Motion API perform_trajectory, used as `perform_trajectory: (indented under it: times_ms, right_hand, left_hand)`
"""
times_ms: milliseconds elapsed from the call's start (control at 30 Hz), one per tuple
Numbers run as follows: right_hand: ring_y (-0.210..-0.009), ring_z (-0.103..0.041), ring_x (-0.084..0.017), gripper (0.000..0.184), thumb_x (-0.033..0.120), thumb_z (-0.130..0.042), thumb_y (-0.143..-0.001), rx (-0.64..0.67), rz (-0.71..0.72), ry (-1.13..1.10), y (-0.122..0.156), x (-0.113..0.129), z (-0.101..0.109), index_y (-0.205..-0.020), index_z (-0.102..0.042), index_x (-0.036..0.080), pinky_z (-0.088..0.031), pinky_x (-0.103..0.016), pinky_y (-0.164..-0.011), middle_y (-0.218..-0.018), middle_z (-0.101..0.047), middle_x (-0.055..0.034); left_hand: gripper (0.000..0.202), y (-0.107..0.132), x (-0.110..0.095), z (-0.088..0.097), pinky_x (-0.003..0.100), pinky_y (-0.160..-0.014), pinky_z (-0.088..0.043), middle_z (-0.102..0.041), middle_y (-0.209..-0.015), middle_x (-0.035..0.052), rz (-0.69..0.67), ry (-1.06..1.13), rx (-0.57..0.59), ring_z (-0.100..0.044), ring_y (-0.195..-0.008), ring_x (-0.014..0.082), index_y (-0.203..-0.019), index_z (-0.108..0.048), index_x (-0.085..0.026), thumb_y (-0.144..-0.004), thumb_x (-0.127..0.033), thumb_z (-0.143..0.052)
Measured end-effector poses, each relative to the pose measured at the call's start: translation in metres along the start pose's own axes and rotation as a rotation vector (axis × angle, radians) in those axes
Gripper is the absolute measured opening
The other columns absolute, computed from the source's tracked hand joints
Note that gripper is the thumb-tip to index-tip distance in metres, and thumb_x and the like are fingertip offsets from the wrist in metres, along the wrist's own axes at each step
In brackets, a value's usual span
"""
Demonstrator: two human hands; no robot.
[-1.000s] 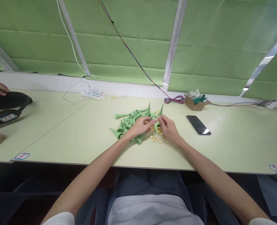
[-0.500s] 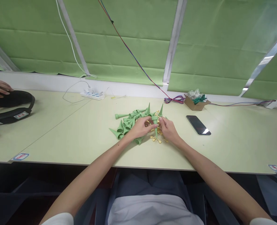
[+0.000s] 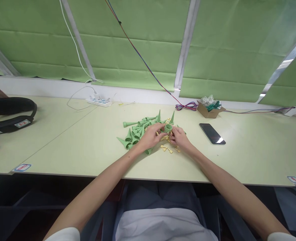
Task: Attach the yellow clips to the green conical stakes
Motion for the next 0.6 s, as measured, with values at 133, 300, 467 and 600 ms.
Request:
perform_trajectory:
  times_ms: [133, 300, 467, 600]
  right_hand:
    - [-0.036, -0.024, -0.005, 0.05, 0.063, -0.06, -0.083, -0.026, -0.018, -0.056, 0.002, 0.004, -0.001, -0.065, -0.036, 0.023, -0.013, -0.021, -0.036, -0.05, -0.028, 0.0091]
    - [-0.036, -0.029, -0.005, 0.05, 0.063, -0.066, -0.08, 0.001, -0.05, -0.119, 0.005, 0.008, -0.004, -0.069, -0.041, 0.022, -0.018, -0.021, -0.036, -0.05, -0.028, 0.01]
    - [-0.038, -0.033, -0.006, 0.048, 0.06, -0.071, -0.079, 0.042, -0.046, -0.16, 0.008, 0.013, -0.005, -0.069, -0.042, 0.021, -0.022, -0.021, -0.038, -0.05, -0.029, 0.0099]
    - [-0.039, -0.033, -0.006, 0.046, 0.057, -0.072, -0.079, 0.066, -0.066, -0.205, 0.008, 0.014, -0.004, -0.071, -0.044, 0.021, -0.022, -0.021, -0.038, -0.052, -0.031, 0.0095]
  left_hand:
    - [0.027, 0.0, -0.002, -0.001, 0.026, -0.062, -0.048, -0.067, -0.087, 0.0046, 0.043, 0.022, 0.034, -0.056, -0.066, 0.0131, -0.11, -0.064, -0.017, -0.092, -0.035, -0.055]
    - [0.037, -0.002, 0.0, -0.002, 0.027, -0.062, -0.049, -0.068, -0.086, 0.0053, 0.122, 0.073, 0.022, -0.058, -0.064, 0.0148, -0.12, -0.06, -0.016, -0.092, -0.04, -0.054]
    - [0.046, -0.003, 0.001, 0.0, 0.029, -0.066, -0.05, -0.069, -0.087, 0.0062, 0.148, 0.096, -0.013, -0.061, -0.067, 0.0168, -0.132, -0.054, -0.015, -0.093, -0.039, -0.053]
    - [0.045, -0.003, -0.002, 0.0, 0.03, -0.065, -0.05, -0.068, -0.078, 0.004, 0.164, 0.139, -0.007, -0.058, -0.06, 0.0158, -0.133, -0.053, -0.014, -0.095, -0.039, -0.049]
Point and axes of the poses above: each hand's wrist, its own y-axis away from the middle knuckle, its own z-axis out of the back of the hand, x = y × z, the point moved 1 cm from there along -y, towards the middle knuckle
